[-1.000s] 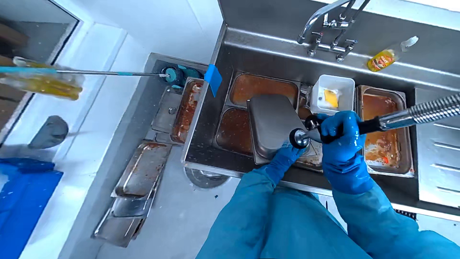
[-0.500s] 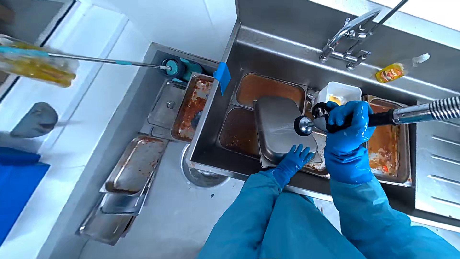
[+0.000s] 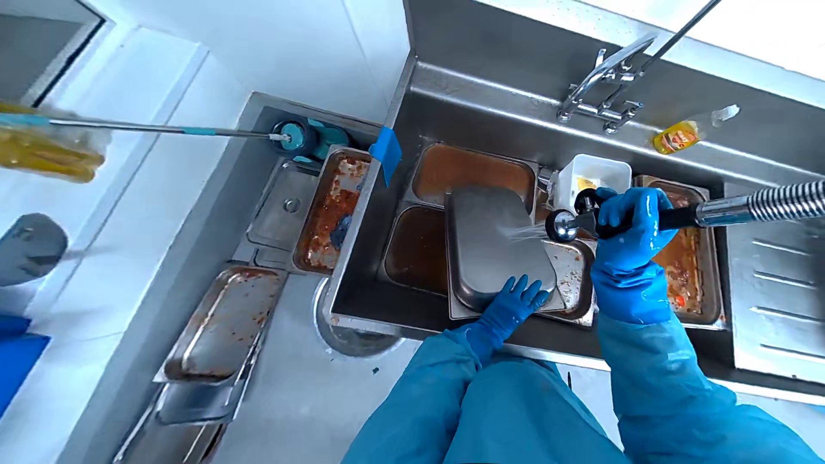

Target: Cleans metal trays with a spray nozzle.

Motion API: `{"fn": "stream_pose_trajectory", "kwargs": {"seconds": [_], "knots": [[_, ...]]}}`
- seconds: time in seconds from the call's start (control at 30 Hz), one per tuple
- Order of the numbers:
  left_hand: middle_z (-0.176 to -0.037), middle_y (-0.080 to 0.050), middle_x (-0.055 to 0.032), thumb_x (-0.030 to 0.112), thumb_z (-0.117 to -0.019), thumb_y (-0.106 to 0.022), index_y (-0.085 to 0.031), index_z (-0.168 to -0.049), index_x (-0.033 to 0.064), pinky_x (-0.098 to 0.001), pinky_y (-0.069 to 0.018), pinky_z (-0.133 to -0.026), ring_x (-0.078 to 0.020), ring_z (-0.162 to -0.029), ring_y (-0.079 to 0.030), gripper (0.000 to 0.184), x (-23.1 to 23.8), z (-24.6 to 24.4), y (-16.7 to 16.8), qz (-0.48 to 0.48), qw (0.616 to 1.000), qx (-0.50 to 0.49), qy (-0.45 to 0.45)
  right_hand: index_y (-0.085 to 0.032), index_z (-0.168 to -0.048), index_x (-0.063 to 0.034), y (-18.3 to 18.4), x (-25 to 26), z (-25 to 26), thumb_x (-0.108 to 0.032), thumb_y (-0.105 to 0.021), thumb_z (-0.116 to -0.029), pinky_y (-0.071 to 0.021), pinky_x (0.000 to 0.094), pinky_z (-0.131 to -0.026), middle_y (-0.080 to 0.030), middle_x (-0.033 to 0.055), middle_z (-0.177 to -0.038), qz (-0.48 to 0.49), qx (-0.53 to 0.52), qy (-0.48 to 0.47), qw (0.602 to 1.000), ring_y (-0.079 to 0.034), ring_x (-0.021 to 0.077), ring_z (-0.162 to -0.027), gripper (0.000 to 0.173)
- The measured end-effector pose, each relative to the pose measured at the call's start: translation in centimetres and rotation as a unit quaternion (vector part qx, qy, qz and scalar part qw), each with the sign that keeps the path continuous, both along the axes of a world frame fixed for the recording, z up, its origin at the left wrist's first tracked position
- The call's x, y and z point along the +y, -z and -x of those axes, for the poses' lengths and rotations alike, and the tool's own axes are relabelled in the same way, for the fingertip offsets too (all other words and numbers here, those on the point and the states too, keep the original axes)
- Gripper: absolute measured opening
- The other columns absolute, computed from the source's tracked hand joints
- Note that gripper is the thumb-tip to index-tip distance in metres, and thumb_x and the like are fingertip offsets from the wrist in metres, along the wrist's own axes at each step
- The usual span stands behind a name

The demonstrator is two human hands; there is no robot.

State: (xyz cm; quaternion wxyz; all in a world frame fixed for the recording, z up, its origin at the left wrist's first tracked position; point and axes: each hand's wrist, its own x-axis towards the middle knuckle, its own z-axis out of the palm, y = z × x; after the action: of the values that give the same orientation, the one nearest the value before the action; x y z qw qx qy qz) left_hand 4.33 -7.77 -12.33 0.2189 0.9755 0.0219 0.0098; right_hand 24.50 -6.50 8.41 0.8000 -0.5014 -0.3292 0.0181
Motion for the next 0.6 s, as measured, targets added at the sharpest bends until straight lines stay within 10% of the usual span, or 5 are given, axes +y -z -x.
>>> {"fn": "stream_pose_trajectory", "kwargs": {"seconds": [0.6], "knots": [[-0.148,-0.06,-0.003,-0.002,-0.0727,-0.067,-0.059,-0.147,0.0166,-0.0543,-0.0396,-0.115,-0.0289,-0.139,-0.054,0.077,3.1,6.4,-3.4,-0.176,0.981,-0.043,-0.074,-0.067,-0.089,-0.0108,1.3,-8.7,-6.6,-0.015,-0.066,-0.0955,-0.0605,0.0409,-0.069,-0.059,-0.0027,-0.062,-0.047,0.067,0.038,0.996,-0.058,0.0123,-0.055,0.008]]}}
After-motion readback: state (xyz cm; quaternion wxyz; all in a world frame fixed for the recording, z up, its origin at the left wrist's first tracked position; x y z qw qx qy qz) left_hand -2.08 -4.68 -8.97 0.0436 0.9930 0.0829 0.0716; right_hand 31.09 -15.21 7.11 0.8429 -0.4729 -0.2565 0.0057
